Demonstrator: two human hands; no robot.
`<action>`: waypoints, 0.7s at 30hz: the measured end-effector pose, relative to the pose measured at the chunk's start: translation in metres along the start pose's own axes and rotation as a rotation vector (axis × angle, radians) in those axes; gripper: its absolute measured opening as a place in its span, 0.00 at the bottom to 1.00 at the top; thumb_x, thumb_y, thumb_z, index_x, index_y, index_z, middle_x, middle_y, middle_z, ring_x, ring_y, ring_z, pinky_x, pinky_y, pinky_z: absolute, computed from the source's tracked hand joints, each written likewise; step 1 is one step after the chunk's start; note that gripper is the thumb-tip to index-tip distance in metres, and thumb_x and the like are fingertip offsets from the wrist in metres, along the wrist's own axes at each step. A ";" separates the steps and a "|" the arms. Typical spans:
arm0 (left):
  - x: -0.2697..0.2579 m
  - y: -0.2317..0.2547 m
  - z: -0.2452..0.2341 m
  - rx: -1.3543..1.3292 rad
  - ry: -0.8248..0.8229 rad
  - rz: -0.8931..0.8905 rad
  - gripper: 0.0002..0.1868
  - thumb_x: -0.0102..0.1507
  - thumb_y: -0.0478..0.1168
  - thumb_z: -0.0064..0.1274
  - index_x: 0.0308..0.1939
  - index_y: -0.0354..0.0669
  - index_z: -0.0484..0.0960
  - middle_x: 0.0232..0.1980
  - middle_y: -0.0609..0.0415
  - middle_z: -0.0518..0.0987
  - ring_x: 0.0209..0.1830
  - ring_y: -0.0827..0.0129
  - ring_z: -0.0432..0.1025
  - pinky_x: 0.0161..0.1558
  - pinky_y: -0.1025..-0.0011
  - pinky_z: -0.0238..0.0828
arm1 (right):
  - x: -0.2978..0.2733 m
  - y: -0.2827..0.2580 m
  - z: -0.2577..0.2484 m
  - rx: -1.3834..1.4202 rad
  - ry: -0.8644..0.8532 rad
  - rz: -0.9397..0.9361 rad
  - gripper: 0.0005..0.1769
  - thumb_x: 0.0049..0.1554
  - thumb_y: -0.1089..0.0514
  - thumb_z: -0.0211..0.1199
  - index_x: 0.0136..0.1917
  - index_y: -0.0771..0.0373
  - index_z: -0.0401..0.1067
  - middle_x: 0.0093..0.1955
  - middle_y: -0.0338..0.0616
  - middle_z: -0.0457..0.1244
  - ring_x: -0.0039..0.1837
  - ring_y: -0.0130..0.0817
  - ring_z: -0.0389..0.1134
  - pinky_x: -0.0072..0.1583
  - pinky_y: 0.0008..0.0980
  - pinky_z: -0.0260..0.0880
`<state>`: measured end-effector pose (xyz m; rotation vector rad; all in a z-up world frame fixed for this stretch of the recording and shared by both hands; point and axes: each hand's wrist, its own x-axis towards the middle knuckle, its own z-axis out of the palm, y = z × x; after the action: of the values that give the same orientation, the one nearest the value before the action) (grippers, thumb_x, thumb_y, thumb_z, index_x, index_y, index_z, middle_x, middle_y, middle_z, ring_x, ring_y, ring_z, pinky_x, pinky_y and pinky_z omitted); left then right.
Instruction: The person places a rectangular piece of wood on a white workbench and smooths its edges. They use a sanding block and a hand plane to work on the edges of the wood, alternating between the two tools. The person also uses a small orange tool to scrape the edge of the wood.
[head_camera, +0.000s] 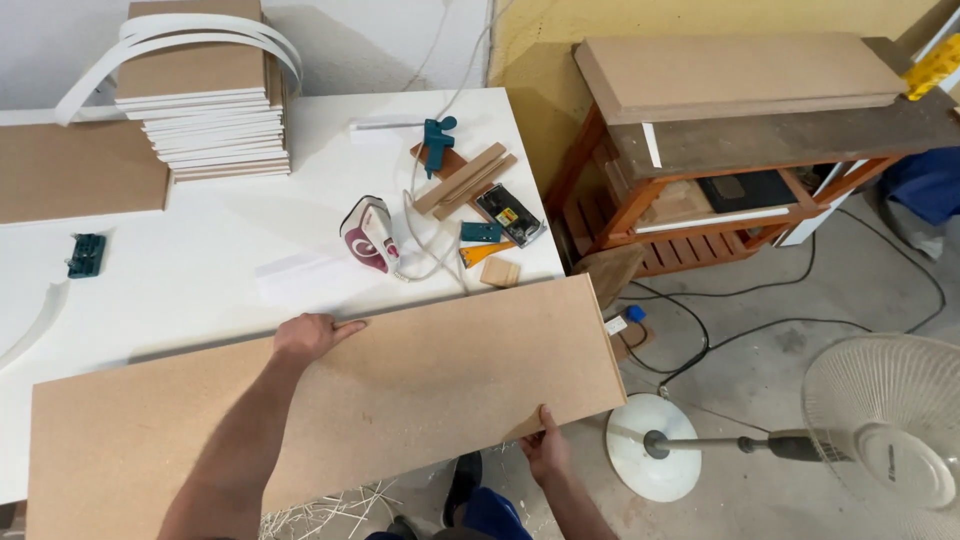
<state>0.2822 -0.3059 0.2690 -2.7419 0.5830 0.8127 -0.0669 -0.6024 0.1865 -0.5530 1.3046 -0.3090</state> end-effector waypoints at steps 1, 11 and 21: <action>0.014 -0.003 0.009 0.177 -0.038 0.070 0.29 0.71 0.68 0.32 0.77 0.84 0.54 0.56 0.59 0.77 0.51 0.65 0.77 0.42 0.65 0.79 | 0.007 0.002 0.000 -0.023 -0.029 0.019 0.30 0.60 0.46 0.63 0.68 0.65 0.63 0.59 0.50 0.61 0.61 0.46 0.66 0.60 0.40 0.73; 0.062 -0.004 0.024 0.055 -0.122 0.002 0.33 0.69 0.73 0.30 0.71 0.69 0.68 0.56 0.59 0.81 0.55 0.63 0.79 0.48 0.65 0.80 | 0.036 0.004 0.012 -0.030 0.027 0.069 0.24 0.61 0.47 0.64 0.64 0.63 0.71 0.52 0.51 0.65 0.55 0.47 0.68 0.59 0.44 0.74; 0.064 -0.005 0.027 -0.246 0.093 -0.070 0.51 0.54 0.86 0.32 0.42 0.45 0.86 0.45 0.51 0.86 0.49 0.56 0.80 0.50 0.62 0.77 | 0.049 0.010 0.014 -0.032 0.017 0.054 0.28 0.60 0.46 0.63 0.66 0.66 0.67 0.57 0.54 0.64 0.59 0.48 0.67 0.60 0.46 0.73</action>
<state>0.3210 -0.3122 0.2108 -3.0185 0.4260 0.7919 -0.0421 -0.6162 0.1431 -0.5422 1.3409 -0.2491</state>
